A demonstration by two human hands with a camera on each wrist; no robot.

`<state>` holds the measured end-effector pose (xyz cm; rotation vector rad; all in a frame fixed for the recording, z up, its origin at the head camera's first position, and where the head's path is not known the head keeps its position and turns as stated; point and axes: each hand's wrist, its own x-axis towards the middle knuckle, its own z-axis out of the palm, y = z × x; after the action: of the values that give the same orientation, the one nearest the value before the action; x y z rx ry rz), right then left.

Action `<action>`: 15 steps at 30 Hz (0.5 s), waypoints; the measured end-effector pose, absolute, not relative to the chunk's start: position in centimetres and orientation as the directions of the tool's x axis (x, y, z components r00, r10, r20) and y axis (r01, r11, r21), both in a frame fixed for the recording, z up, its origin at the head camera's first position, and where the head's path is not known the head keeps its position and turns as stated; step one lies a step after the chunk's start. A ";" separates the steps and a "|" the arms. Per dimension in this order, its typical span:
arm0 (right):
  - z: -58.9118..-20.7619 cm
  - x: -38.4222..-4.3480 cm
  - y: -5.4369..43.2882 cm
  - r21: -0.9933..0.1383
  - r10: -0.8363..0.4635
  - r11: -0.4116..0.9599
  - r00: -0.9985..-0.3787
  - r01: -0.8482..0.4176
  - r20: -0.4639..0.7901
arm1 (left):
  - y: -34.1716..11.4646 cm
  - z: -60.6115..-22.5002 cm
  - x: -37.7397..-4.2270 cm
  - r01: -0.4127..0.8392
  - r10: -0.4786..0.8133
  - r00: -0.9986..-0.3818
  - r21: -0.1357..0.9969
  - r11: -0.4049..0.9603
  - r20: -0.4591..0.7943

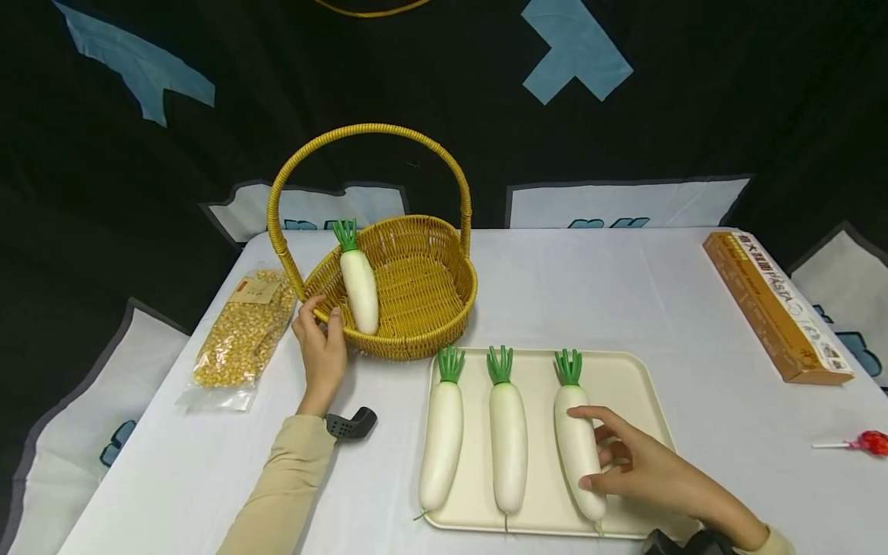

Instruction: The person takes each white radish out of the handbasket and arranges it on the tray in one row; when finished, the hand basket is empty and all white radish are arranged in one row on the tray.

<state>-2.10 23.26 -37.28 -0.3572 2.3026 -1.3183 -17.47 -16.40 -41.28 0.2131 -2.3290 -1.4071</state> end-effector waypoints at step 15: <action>-37.0 -0.9 23.0 -0.809 -0.373 0.582 -0.910 -0.081 -0.178 | -16.4 -41.4 -17.4 0.067 -0.331 -0.910 0.875 0.479 0.250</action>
<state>-0.94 22.99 -36.97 -0.3698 2.4865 -1.2467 -17.45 -16.44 -41.38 0.2211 -2.3433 -1.4118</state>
